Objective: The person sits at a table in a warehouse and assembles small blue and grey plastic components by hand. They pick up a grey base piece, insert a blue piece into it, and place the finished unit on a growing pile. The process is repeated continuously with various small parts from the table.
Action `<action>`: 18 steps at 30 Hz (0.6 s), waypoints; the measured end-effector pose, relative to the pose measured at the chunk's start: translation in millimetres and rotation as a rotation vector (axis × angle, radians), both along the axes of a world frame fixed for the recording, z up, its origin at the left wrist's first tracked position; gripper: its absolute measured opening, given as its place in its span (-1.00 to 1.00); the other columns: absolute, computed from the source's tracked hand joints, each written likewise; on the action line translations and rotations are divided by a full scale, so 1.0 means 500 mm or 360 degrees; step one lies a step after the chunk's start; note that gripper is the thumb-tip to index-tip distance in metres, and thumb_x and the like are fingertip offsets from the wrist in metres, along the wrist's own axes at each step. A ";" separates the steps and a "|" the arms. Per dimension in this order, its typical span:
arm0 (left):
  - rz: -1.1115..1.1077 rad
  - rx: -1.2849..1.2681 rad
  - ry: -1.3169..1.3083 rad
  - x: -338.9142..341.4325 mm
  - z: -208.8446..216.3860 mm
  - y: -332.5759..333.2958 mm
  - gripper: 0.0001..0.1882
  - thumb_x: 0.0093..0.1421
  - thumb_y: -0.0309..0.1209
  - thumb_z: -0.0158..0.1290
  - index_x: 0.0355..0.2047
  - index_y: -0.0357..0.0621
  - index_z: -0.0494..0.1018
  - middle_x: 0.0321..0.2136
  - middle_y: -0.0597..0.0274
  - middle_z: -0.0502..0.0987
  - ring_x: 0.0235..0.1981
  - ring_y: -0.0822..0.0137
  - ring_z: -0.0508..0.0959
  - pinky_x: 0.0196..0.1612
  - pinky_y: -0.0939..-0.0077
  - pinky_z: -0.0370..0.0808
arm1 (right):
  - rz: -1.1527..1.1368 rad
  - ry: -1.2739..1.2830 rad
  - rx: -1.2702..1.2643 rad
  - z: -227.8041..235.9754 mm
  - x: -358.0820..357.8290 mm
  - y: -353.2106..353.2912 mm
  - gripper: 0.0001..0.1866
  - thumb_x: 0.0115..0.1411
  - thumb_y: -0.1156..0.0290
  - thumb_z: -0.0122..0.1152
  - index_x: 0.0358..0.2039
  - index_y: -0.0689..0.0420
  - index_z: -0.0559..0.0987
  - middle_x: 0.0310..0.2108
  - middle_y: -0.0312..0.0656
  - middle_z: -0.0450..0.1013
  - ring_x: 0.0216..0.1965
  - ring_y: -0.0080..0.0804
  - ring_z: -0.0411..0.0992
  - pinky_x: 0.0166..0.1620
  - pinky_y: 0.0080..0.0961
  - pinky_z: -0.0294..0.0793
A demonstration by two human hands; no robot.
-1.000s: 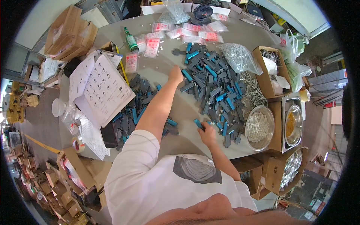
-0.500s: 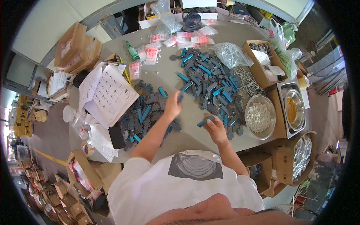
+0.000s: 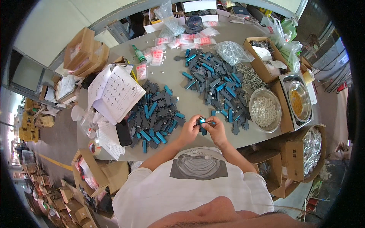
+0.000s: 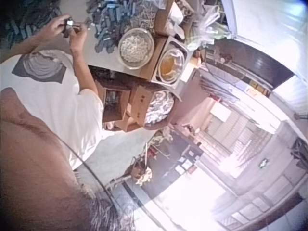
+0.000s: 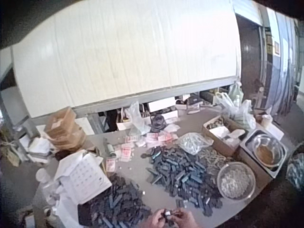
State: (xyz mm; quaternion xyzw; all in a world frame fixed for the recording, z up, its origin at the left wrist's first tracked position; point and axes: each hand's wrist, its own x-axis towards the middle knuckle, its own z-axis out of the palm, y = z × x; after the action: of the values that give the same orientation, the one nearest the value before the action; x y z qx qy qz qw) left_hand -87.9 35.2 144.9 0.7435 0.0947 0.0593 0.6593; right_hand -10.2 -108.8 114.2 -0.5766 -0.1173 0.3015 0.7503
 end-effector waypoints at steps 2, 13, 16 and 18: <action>0.0004 -0.0069 -0.0029 -0.005 0.001 -0.003 -0.58 0.16 -0.65 -0.13 0.06 -0.31 0.27 -0.19 0.07 0.50 -0.23 0.40 0.52 -0.18 0.56 0.45 | 0.0000 0.0035 -0.0021 0.008 -0.003 -0.004 -0.76 0.10 0.52 0.32 -0.25 0.20 0.45 -0.39 -0.30 0.47 -0.37 -0.60 0.44 -0.33 -0.65 0.42; 0.0335 -0.1145 0.0032 -0.017 -0.016 -0.001 -0.79 0.29 -0.44 -0.04 -0.11 -0.27 0.36 -0.24 0.13 0.51 -0.21 0.34 0.54 -0.12 0.44 0.53 | -0.0004 -0.0907 -0.0815 0.088 -0.029 0.002 -0.67 0.12 0.21 0.29 -0.47 0.26 0.51 -0.51 0.03 0.45 -0.50 -0.03 0.44 -0.42 -0.24 0.38; 0.0426 -0.1361 -0.0033 -0.018 -0.016 0.005 -0.82 0.33 -0.40 -0.08 -0.15 -0.24 0.35 -0.20 0.09 0.51 -0.17 0.27 0.55 -0.11 0.41 0.54 | 0.0417 -0.0760 -0.0964 0.084 -0.028 -0.007 -0.69 0.16 0.23 0.24 -0.49 0.25 0.51 -0.52 0.04 0.41 -0.46 0.02 0.43 -0.41 -0.21 0.36; 0.0404 -0.1370 0.0003 -0.022 -0.038 0.012 -0.82 0.34 -0.39 -0.09 -0.15 -0.24 0.35 -0.19 0.10 0.50 -0.16 0.28 0.55 -0.10 0.40 0.54 | 0.0371 -0.0779 -0.0854 0.080 -0.035 -0.008 -0.70 0.18 0.22 0.19 -0.48 0.23 0.52 -0.52 0.05 0.40 -0.45 0.07 0.41 -0.40 -0.17 0.34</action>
State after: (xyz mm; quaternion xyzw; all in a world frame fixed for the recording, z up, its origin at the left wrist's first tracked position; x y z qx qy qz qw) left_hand -98.9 41.0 125.9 0.3840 0.2019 0.0943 0.8961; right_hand -27.8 -112.8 154.0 -0.7902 -0.2747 0.2582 0.4831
